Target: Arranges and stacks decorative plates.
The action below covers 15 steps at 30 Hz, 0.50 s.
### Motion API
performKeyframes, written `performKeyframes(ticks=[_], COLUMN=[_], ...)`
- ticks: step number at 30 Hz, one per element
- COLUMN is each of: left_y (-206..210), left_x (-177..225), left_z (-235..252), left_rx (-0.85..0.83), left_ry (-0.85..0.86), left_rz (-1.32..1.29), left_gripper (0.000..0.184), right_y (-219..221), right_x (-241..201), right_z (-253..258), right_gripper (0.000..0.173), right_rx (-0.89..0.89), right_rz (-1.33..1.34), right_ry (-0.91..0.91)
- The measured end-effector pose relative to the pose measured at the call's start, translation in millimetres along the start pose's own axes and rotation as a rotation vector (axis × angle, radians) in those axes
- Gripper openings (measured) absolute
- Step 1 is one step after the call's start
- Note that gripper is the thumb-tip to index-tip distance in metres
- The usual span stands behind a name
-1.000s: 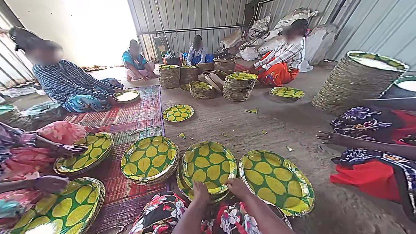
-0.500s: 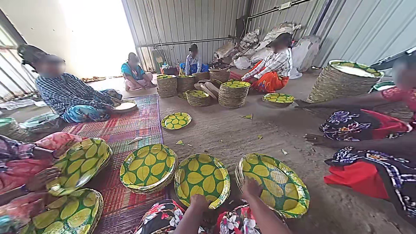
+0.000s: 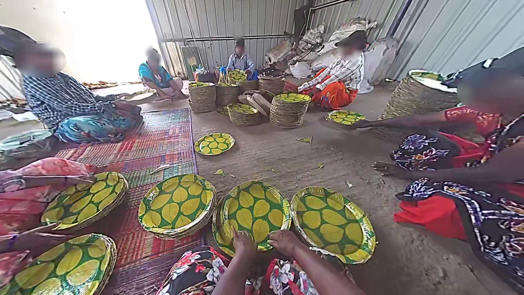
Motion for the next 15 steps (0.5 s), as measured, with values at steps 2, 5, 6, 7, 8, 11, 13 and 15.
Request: performKeyframes(ticks=[2, 5, 6, 7, 8, 11, 13, 15], left_y=[-14, -8, -9, -11, -12, 8, 17, 14], left_x=[6, -8, -10, -10, -9, -17, -18, -20], left_z=[1, 3, 8, 11, 15, 15, 14, 16], left_rx=[0.014, -0.018, 0.013, 0.044, 0.048, -0.024, -0.042, -0.021], left_ry=[-0.026, -0.078, -0.071, -0.046, -0.026, -0.068, -0.114, -0.129], left_rz=[-0.027, -0.02, -0.006, 0.003, 0.002, -0.04, -0.063, -0.076], left_gripper=[0.068, 0.072, 0.081, 0.086, 0.094, 0.1, 0.097, 0.097], right_y=[-22, -46, -44, -35, -23, 4, -1, -9], right_x=[11, 62, 82, 98, 109, 110, 109, 111], right_z=[-2, -32, -41, -45, -45, -45, -49, -46], right_gripper=[0.048, 0.049, 0.053, 0.058, 0.061, 0.047, 0.039, 0.041], right_rx=[0.193, 0.396, 0.385, 0.316, 0.222, -0.02, -0.013, 0.058], right_rz=[0.054, 0.15, 0.182, 0.231, 0.281, 0.29, 0.277, 0.318], right_ry=[0.071, 0.513, 0.658, 0.76, 0.815, 0.859, 0.886, 0.891])
Point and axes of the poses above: each hand's wrist, its own z-axis towards the middle knuckle, its own y-axis out of the palm, x = y × z, the point moved 10 cm from there along z, towards the middle knuckle, and after that the axes turned 12 degrees about -z, right-handed, at the moved point
